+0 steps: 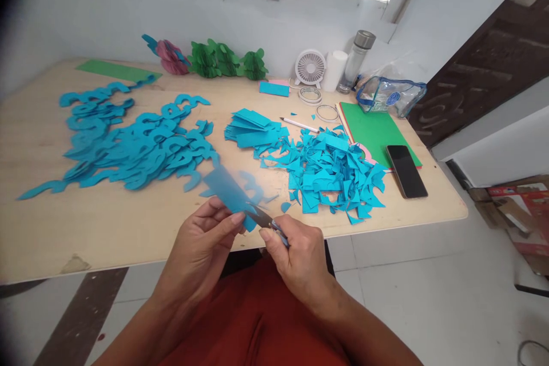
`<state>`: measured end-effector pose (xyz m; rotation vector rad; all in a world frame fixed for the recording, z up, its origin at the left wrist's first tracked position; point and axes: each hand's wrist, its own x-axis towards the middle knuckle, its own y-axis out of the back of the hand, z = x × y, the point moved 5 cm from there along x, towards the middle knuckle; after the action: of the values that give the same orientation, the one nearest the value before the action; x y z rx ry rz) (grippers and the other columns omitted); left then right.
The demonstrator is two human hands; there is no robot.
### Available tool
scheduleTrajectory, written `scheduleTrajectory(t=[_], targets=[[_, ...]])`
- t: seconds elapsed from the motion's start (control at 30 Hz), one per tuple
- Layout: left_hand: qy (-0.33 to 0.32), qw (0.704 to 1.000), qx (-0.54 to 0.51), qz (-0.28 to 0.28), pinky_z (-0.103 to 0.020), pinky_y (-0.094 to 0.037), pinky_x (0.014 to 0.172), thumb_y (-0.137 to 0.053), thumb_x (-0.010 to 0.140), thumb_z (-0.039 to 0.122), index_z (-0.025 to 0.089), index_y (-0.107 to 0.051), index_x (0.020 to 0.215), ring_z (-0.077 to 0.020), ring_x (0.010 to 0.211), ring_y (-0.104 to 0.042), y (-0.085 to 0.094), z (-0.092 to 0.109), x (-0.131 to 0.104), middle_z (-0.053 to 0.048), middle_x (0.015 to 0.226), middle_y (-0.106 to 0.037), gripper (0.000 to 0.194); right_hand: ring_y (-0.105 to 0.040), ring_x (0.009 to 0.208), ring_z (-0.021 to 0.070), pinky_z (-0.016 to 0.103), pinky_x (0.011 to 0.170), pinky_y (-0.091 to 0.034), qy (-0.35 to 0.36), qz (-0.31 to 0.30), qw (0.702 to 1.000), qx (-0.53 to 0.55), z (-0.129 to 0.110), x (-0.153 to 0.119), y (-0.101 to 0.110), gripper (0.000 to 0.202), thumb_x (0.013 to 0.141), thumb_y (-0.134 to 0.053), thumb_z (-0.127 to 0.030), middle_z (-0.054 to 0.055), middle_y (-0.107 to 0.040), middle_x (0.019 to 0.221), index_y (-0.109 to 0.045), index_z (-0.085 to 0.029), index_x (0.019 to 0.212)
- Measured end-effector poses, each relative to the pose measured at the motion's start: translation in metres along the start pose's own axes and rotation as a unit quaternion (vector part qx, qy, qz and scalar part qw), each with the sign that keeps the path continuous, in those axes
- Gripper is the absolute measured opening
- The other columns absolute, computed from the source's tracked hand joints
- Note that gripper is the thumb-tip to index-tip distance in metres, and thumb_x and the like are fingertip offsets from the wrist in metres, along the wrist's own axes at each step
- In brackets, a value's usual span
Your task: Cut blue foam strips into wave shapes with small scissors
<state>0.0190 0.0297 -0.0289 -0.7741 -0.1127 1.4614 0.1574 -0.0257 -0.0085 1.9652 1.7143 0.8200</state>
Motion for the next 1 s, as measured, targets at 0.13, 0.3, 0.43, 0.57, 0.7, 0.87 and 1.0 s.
scheduleTrajectory(t=[0.13,0.3,0.43,0.57,0.7,0.87,1.0], targets=[[0.002,1.0,-0.002,-0.003,-0.019,-0.046,0.061,-0.086,0.056,0.015,0.018,-0.069,0.075,-0.009,0.061,-0.056,-0.0005,-0.0011,0.0006,0.002,0.069,-0.069,0.026,-0.049,0.056,0.0141,0.025,0.054,-0.034,0.003,-0.001,1.0,-0.005,0.0,0.0003,-0.0007,0.035,0.097,-0.043,-0.039,0.001,-0.055,0.062,-0.063,-0.017,0.077],[0.001,1.0,-0.007,-0.012,-0.019,-0.048,0.067,-0.086,0.059,0.016,0.018,-0.07,0.078,-0.0102,0.069,-0.06,0.0004,-0.0036,0.0021,0.0,0.075,-0.072,0.025,-0.048,0.056,0.0139,0.025,0.054,-0.033,0.0,0.005,1.0,0.004,-0.0005,0.0005,-0.0002,0.034,0.097,-0.044,-0.037,0.001,-0.054,0.062,-0.064,-0.017,0.077],[0.001,1.0,0.002,-0.016,-0.021,-0.049,0.071,-0.085,0.061,0.017,0.018,-0.071,0.084,-0.0117,0.074,-0.062,0.0008,-0.0054,0.0016,-0.001,0.08,-0.074,0.027,-0.047,0.055,0.0138,0.025,0.054,-0.033,-0.009,0.003,1.0,0.013,-0.0005,0.0002,-0.0003,0.035,0.097,-0.043,-0.038,0.0,-0.052,0.06,-0.063,-0.017,0.077],[-0.004,1.0,0.008,-0.026,-0.021,-0.05,0.073,-0.085,0.062,0.017,0.018,-0.072,0.088,-0.0121,0.077,-0.063,-0.0007,-0.0051,0.0009,-0.001,0.083,-0.074,0.028,-0.048,0.055,0.0135,0.025,0.055,-0.034,-0.015,0.004,0.999,0.036,-0.0009,-0.0006,0.0001,0.033,0.097,-0.045,-0.036,0.0,-0.054,0.061,-0.064,-0.015,0.079],[-0.002,0.999,-0.003,-0.036,-0.02,-0.05,0.076,-0.085,0.063,0.016,0.019,-0.074,0.087,-0.0117,0.079,-0.065,-0.0032,-0.004,0.0002,-0.001,0.082,-0.075,0.027,-0.049,0.056,0.0125,0.024,0.055,-0.034,-0.016,0.005,0.998,0.053,-0.0015,-0.0014,0.0004,0.032,0.097,-0.045,-0.034,0.0,-0.055,0.061,-0.064,-0.015,0.079],[-0.004,0.999,-0.016,-0.043,-0.019,-0.051,0.074,-0.085,0.062,0.014,0.019,-0.075,0.086,-0.0105,0.076,-0.065,-0.0041,-0.0035,-0.0004,0.0,0.08,-0.074,0.026,-0.044,0.052,0.0111,0.023,0.053,-0.031,-0.025,0.011,0.998,0.057,0.0003,-0.0011,0.0012,0.035,0.096,-0.045,-0.033,-0.002,-0.049,0.057,-0.06,-0.016,0.071],[-0.007,0.999,-0.014,-0.032,-0.018,-0.051,0.07,-0.085,0.062,0.013,0.019,-0.074,0.083,-0.0102,0.073,-0.064,-0.0021,-0.0031,-0.0001,0.0,0.077,-0.073,0.025,-0.043,0.053,0.0115,0.024,0.053,-0.031,-0.046,-0.001,0.996,0.071,0.0045,-0.0003,0.0019,0.036,0.097,-0.044,-0.036,-0.003,-0.047,0.058,-0.062,-0.015,0.072]])
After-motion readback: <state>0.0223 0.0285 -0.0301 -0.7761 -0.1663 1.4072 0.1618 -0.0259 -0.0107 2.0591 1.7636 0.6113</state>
